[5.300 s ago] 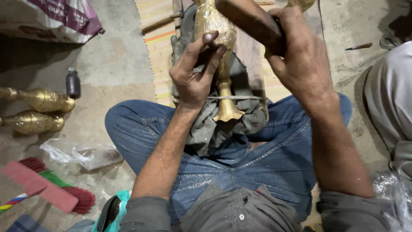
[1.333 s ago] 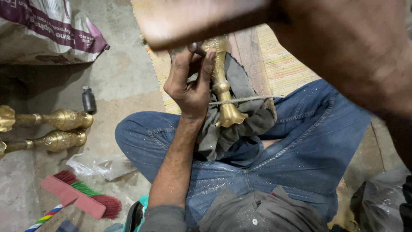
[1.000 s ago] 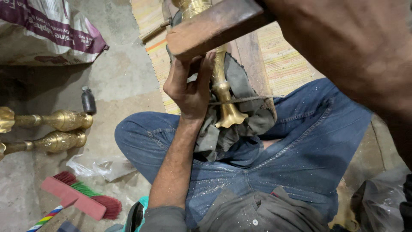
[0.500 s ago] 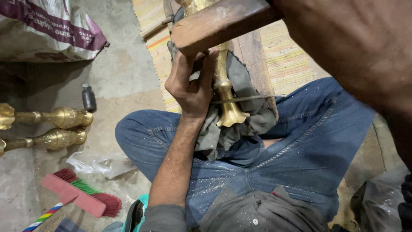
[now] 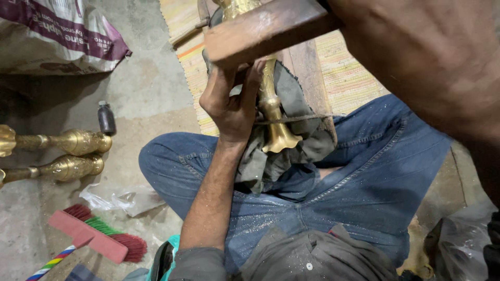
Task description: The person sits cross-legged on the floor with a brass lamp base held against a cloth-covered support. They hold a steel punch against the brass surface and strike it with a wooden mallet, repositioning the punch and rotating the lamp to work the decorated surface.
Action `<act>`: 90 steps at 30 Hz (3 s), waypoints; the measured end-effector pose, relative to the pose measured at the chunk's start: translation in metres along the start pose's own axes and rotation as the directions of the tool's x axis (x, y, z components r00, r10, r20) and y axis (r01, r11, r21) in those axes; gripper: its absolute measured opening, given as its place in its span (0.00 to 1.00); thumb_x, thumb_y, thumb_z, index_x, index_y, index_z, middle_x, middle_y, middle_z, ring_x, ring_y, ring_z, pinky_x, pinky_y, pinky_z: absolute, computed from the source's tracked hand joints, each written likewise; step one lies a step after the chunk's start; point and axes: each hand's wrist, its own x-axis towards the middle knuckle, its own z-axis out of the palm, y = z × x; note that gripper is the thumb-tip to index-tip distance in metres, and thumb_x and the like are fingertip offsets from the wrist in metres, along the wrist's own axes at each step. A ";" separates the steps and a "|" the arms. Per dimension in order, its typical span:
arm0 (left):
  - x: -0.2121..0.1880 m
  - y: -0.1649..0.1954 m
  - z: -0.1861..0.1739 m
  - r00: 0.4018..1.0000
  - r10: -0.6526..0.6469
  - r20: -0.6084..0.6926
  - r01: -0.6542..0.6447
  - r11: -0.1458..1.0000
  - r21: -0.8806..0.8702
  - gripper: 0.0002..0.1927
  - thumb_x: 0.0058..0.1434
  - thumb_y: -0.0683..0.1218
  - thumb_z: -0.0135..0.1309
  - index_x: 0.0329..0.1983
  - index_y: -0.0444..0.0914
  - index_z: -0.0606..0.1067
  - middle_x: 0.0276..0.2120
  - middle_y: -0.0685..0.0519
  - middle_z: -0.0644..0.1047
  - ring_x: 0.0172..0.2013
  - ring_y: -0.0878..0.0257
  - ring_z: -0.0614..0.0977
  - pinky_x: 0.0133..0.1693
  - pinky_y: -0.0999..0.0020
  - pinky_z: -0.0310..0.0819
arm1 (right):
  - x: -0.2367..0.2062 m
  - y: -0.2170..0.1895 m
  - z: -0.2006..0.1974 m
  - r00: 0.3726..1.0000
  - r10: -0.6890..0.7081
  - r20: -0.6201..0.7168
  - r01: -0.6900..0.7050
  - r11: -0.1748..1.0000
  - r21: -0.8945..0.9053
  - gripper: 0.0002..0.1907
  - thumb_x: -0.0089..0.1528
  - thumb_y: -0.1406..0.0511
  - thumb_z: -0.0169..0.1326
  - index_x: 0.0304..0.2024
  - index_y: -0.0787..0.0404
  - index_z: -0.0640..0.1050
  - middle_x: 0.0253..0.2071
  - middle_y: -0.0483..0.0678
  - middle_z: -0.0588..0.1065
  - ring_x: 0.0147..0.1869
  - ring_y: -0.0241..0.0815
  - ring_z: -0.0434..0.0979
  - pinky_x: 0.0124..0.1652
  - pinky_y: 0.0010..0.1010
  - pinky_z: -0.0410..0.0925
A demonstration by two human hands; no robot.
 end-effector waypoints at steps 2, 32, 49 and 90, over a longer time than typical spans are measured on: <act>0.000 0.001 0.000 0.999 -0.047 0.018 0.047 0.999 0.007 0.18 0.73 0.41 0.63 0.63 0.42 0.75 0.40 0.55 0.80 0.38 0.70 0.85 0.39 0.76 0.84 | 0.000 0.000 -0.001 1.000 -0.001 -0.009 0.002 0.990 0.141 0.06 0.72 0.65 0.57 0.45 0.60 0.82 0.25 0.48 0.77 0.21 0.37 0.74 0.24 0.28 0.69; 0.003 -0.006 -0.001 0.998 0.004 0.061 -0.004 1.000 -0.005 0.19 0.72 0.43 0.64 0.63 0.46 0.75 0.43 0.56 0.80 0.40 0.69 0.86 0.41 0.78 0.88 | 0.004 0.001 0.018 0.993 0.067 0.099 -0.083 0.982 0.170 0.07 0.73 0.66 0.57 0.44 0.62 0.83 0.23 0.50 0.77 0.20 0.40 0.75 0.20 0.30 0.69; 0.006 -0.008 -0.001 0.996 -0.010 0.088 0.011 1.000 -0.020 0.19 0.72 0.44 0.63 0.64 0.45 0.73 0.43 0.56 0.80 0.41 0.70 0.86 0.42 0.76 0.88 | -0.004 0.013 0.046 1.000 0.012 -0.019 -0.007 0.974 0.225 0.10 0.74 0.64 0.55 0.42 0.63 0.82 0.19 0.48 0.73 0.16 0.37 0.69 0.17 0.25 0.63; 0.003 -0.021 0.004 0.987 -0.108 0.120 0.134 0.965 -0.225 0.13 0.72 0.49 0.61 0.58 0.46 0.78 0.41 0.57 0.83 0.37 0.68 0.87 0.33 0.77 0.87 | 0.005 0.024 0.019 0.996 -0.071 -0.055 0.075 0.995 0.072 0.12 0.68 0.69 0.67 0.42 0.63 0.73 0.41 0.50 0.77 0.45 0.45 0.78 0.47 0.33 0.72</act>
